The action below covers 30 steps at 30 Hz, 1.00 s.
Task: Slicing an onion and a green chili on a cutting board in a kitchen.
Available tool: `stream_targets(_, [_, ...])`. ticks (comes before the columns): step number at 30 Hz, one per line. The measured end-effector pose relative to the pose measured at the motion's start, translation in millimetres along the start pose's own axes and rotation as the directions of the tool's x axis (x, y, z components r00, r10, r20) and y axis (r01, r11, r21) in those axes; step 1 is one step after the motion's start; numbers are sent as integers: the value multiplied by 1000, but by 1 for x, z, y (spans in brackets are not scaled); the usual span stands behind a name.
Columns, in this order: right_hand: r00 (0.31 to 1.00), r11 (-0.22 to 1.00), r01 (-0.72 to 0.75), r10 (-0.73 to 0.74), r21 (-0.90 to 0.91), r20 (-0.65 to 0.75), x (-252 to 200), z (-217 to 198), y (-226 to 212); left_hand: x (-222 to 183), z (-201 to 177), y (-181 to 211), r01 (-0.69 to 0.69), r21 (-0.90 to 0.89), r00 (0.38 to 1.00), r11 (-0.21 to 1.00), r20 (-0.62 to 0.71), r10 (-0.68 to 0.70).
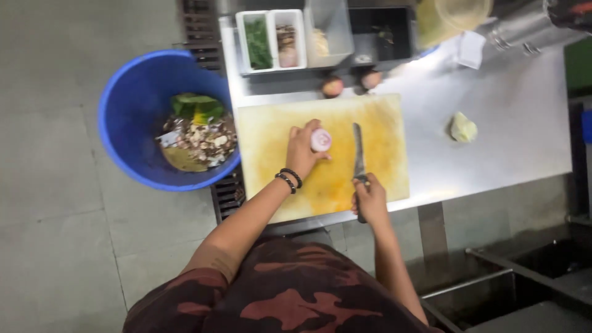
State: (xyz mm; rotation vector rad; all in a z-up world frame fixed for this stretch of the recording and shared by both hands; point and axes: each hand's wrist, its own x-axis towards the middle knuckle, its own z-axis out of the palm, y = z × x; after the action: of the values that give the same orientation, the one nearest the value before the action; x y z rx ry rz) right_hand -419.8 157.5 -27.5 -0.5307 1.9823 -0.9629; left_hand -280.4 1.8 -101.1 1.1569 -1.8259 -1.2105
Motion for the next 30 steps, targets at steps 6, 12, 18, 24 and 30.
stream_targets(6, [868, 652, 402, -494, -643, 43, 10, 7, 27, 2, 11, 3, -265, 99, 948, 959, -152, 278])
stream_targets(12, [915, 626, 387, -350, -677, 199, 11, 23, 11, -9, 5, -17, -61, 40, 997, 997, -40, 63])
stream_targets(18, [895, 579, 439, -350, -687, 277, 26, 3, 11, 0, 12, -2, -110, -45, 992, 993, -72, 106])
stream_targets(24, [882, 565, 466, -362, -681, 303, 34, -5, 14, -6, 22, 3, 16, -235, 997, 972, -70, -33])
stream_targets(30, [867, 547, 492, -381, -678, 321, 40, -4, 22, -9, 28, 3, 21, -211, 994, 977, -102, -43])
